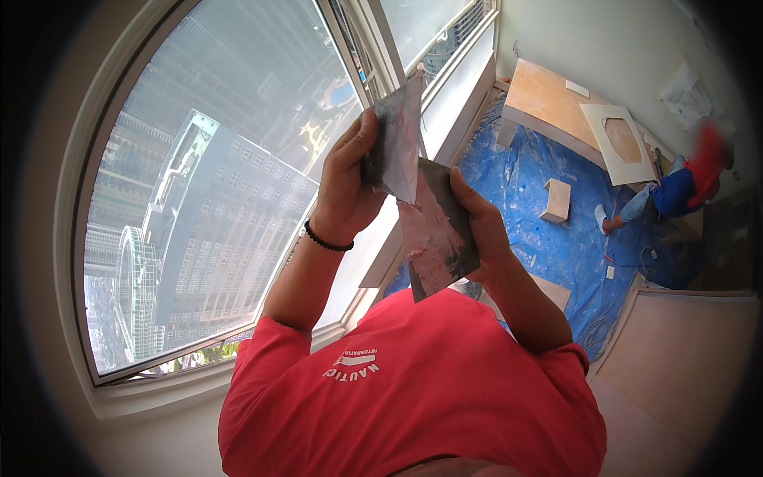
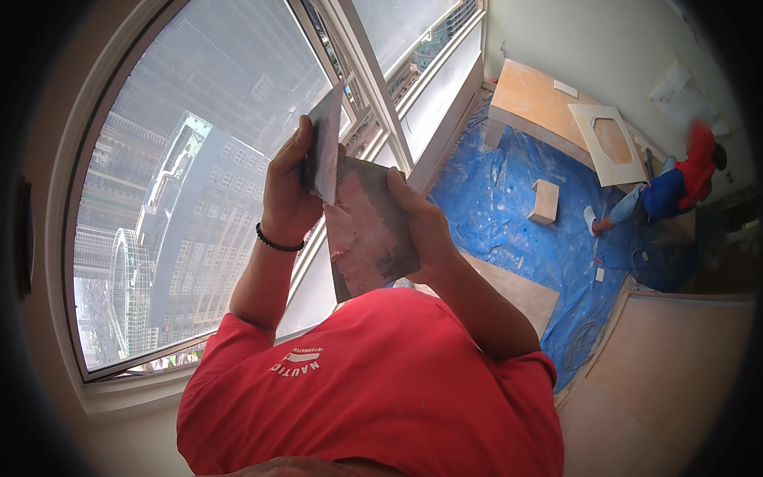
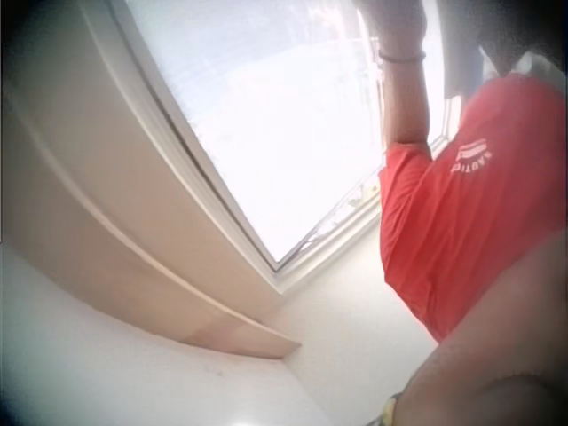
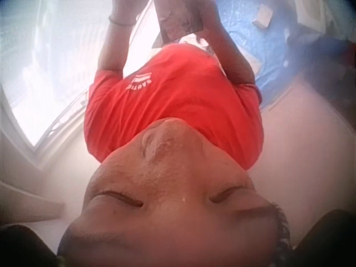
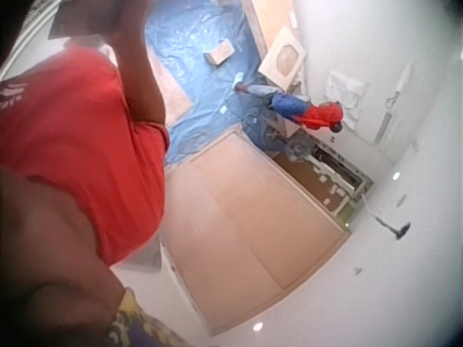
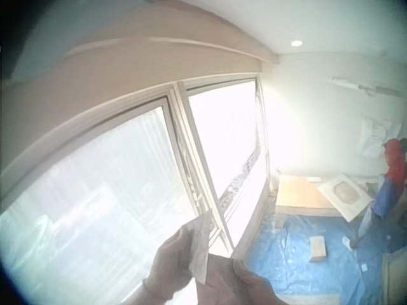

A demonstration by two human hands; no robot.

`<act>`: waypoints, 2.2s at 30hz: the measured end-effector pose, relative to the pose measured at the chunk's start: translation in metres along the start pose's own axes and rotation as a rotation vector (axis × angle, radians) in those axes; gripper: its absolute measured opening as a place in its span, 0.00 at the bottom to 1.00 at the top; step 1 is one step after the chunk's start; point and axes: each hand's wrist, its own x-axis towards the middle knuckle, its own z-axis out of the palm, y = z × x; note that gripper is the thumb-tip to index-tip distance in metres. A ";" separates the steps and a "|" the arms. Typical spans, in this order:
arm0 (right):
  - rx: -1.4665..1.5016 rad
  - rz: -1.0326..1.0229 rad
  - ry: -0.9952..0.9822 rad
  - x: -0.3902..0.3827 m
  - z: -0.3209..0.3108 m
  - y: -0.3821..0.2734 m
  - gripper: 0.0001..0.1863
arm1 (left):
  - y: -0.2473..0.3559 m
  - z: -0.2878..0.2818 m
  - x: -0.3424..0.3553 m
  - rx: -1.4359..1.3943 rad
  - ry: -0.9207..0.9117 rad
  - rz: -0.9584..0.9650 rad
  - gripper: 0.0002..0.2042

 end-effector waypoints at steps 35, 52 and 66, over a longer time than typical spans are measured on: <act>0.013 -0.359 -0.157 -0.024 -0.005 -0.005 0.33 | -0.029 0.025 -0.055 1.343 -0.545 1.318 0.15; 0.014 -0.677 -0.048 -0.004 -0.005 0.017 0.24 | -0.052 0.016 -0.038 0.083 0.357 0.953 0.19; -0.166 -0.994 0.290 0.013 -0.002 0.022 0.22 | -0.058 0.013 -0.056 0.370 0.039 0.666 0.20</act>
